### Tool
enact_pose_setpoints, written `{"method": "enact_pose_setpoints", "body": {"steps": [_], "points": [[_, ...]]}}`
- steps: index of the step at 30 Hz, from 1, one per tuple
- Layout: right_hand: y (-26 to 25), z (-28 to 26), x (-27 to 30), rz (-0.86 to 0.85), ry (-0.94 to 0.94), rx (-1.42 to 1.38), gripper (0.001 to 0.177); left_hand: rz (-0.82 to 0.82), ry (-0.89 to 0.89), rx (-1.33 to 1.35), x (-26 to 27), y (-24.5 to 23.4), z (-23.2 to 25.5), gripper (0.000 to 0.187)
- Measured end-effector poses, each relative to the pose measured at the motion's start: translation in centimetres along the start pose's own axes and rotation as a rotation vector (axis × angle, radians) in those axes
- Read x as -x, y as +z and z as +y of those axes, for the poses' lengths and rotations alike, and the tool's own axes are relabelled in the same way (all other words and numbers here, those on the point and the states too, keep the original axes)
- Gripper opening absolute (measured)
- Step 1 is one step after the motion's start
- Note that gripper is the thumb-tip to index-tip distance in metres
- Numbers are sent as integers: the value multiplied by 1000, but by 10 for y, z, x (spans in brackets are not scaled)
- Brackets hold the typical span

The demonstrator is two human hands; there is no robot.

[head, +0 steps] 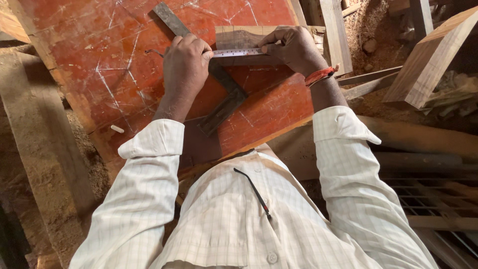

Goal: The person measures and marks small wooden blocks on a workbench using a tape measure, a try square, and a pencil. They repeatedly position the tools, draw lines, and reposition the blocks to continue marking.

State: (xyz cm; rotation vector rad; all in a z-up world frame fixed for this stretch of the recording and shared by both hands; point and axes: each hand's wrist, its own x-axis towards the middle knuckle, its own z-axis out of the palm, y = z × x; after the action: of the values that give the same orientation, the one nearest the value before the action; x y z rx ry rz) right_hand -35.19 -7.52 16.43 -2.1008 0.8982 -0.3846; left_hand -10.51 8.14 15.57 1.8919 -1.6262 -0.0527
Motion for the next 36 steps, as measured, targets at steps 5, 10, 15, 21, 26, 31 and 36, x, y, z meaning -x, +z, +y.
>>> {"method": "enact_pose_setpoints", "body": {"steps": [5,10,15,21,26,31,36], "points": [[-8,2,1,-14,-67,36,14,7,30,73,-1,-4,4,14],[-37,17,11,-42,-28,8,14,-24,60,127,-12,7,22,12],[-49,32,21,-52,14,-15,12,-11,42,97,-23,31,42,11],[-42,40,22,-17,97,-42,10,6,76,46,-21,35,42,14],[-44,37,23,-23,31,-49,11,49,93,-24,-15,33,50,17],[-42,39,26,4,29,-37,11,31,69,-84,-13,33,58,18],[-40,49,24,11,15,0,12,59,34,-131,-12,37,67,13]]}}
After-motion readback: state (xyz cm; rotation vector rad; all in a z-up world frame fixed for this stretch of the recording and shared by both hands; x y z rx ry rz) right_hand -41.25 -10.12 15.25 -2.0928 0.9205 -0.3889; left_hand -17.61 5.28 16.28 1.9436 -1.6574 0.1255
